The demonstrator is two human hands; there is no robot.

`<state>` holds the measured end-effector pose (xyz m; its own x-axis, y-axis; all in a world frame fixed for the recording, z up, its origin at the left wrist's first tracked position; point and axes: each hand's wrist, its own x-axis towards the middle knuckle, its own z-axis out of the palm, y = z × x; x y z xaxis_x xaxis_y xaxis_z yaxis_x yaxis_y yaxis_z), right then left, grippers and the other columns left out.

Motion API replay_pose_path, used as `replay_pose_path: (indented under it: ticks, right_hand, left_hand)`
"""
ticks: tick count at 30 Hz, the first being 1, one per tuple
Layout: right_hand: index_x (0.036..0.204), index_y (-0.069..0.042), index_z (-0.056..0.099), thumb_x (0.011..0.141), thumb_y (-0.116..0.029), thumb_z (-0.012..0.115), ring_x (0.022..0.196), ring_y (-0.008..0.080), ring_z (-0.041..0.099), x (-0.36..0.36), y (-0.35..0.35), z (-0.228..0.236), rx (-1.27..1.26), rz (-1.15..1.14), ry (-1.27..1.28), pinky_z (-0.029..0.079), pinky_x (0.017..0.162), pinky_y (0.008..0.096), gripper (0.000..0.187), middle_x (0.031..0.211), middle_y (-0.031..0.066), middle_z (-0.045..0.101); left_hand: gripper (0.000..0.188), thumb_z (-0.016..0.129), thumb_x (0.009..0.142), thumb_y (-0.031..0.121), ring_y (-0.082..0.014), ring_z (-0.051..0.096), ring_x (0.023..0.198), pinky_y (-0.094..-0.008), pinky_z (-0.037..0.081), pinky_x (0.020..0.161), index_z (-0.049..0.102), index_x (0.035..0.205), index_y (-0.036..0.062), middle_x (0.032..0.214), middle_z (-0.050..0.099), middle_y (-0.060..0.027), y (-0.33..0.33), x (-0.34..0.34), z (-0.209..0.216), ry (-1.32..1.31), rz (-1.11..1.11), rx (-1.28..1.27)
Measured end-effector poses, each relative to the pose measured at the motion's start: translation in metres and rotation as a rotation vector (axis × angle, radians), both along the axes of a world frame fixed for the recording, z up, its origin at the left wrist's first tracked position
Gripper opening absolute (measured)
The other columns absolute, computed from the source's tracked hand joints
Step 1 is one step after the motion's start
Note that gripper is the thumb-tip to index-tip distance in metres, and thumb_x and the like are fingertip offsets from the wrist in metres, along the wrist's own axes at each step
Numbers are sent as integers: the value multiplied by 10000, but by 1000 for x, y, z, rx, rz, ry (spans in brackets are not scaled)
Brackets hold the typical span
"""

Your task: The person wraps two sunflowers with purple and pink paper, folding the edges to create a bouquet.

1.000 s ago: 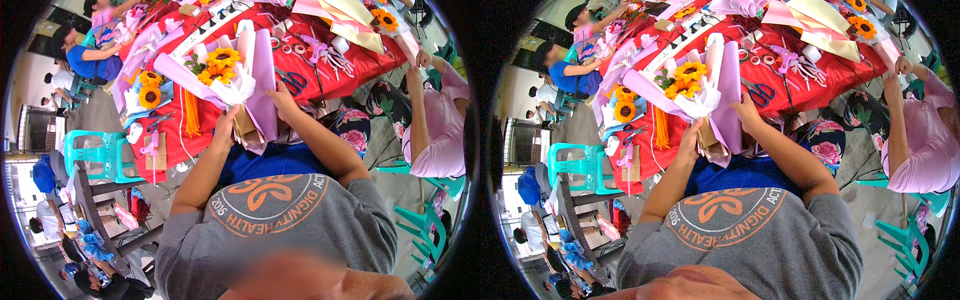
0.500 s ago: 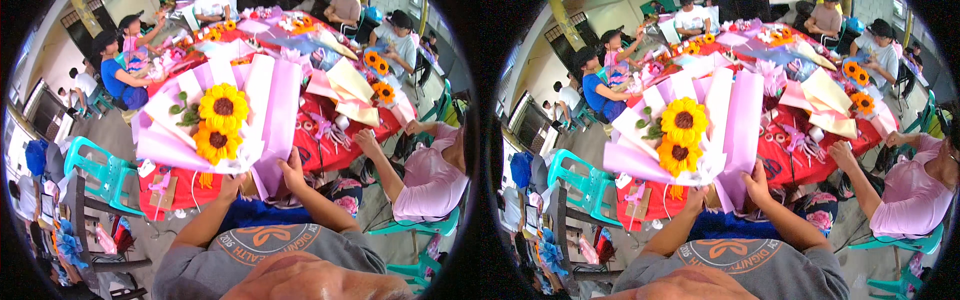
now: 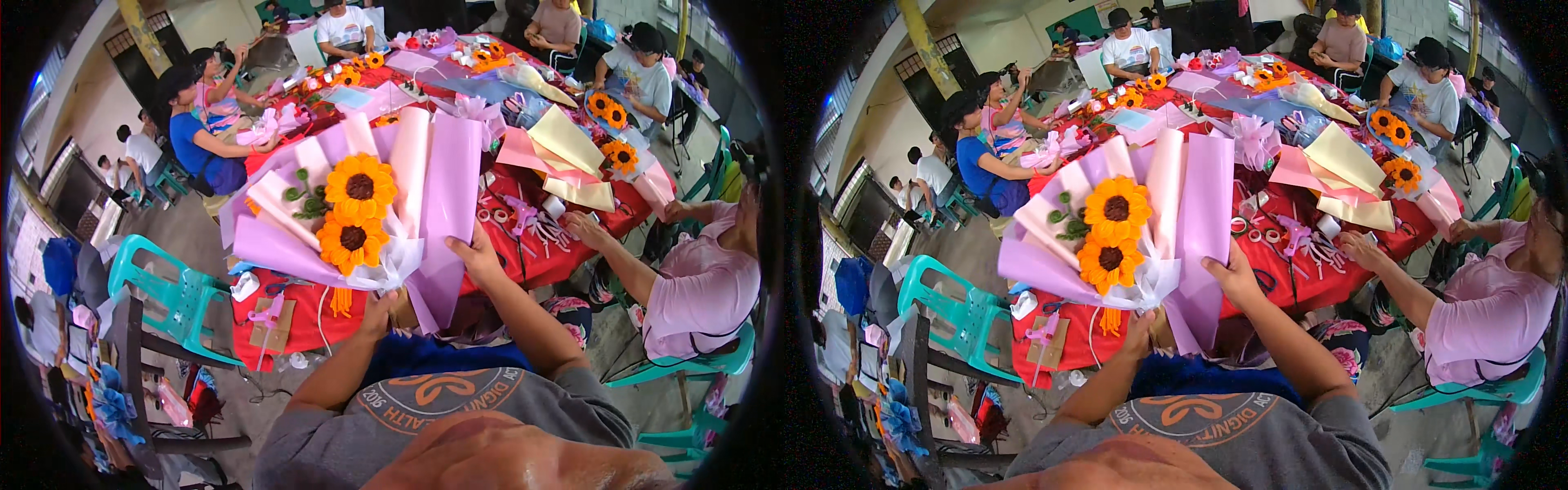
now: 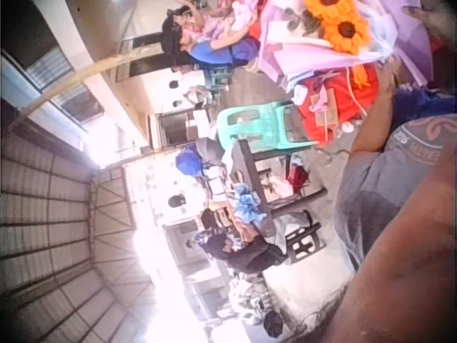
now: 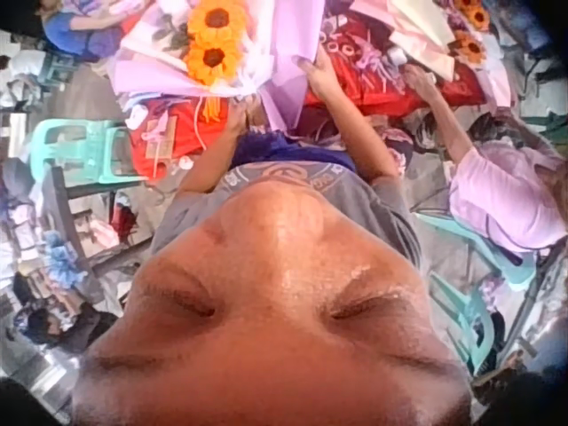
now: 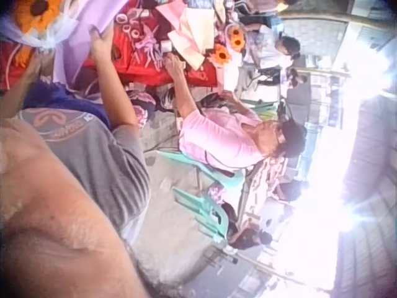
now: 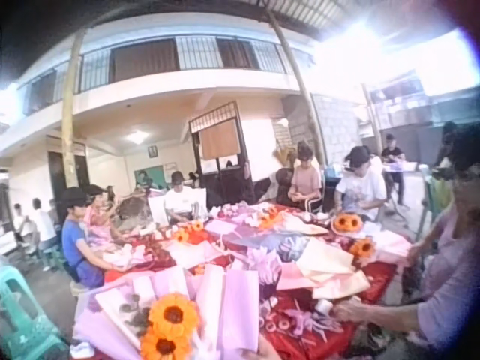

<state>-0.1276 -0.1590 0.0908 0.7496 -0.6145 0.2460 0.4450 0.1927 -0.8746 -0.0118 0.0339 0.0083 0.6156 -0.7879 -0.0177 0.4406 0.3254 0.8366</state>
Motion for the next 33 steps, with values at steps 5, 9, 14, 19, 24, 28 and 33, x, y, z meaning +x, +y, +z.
replay_pose_path:
  ticks: [5,9,14,19,24,28,33]
  right_hand:
    - [1223,-24,400,801,26,529,977,105,481,-5,-1,12,10,16,-13,390,856,270,443,1055,28,523]
    - [1213,-27,406,801,18,541,958,103,481,-5,-3,14,-48,6,-21,388,843,265,437,1037,23,522]
    - [1178,-33,427,800,16,545,945,95,477,-5,0,10,-76,-32,-54,383,837,260,399,1028,18,521]
    - [1147,-40,438,799,12,552,952,90,472,-7,2,8,-78,-31,-61,374,844,258,370,1030,13,522]
    - [1163,-40,422,797,10,554,974,103,475,-8,1,11,-54,-42,-85,371,863,267,392,1044,23,521]
    - [1187,-39,398,796,9,554,1000,118,475,-8,-4,4,-42,-47,-87,369,884,282,424,1067,34,513]
    - [1195,-38,389,796,4,558,1014,121,468,-8,2,5,-10,-28,-102,370,887,284,436,1079,38,505]
  left_hand:
    - [637,699,728,228,-156,504,989,-306,431,850,367,1249,74,1080,487,-21,2,-4,12,-52,4,-42]
    - [594,687,732,112,-157,468,1049,-306,388,910,385,1243,80,1121,480,-5,6,6,-2,-13,-80,-77]
    - [569,664,729,84,-159,466,1053,-305,382,909,399,1232,72,1120,483,-14,2,-4,15,-136,-5,-43]
    - [504,651,738,29,-158,500,1006,-281,426,848,433,1190,70,1055,520,-16,8,-6,30,-93,-58,29]
    - [512,644,732,-15,-154,504,1003,-279,419,865,432,1191,68,1055,524,-21,8,-2,23,-232,-5,31]
    - [511,649,729,-15,-156,492,1029,-285,395,895,441,1188,68,1086,515,-21,5,-4,23,-236,26,-34]
    - [494,666,725,26,-160,482,1039,-300,377,914,464,1175,65,1103,504,-20,8,0,13,-214,15,-5]
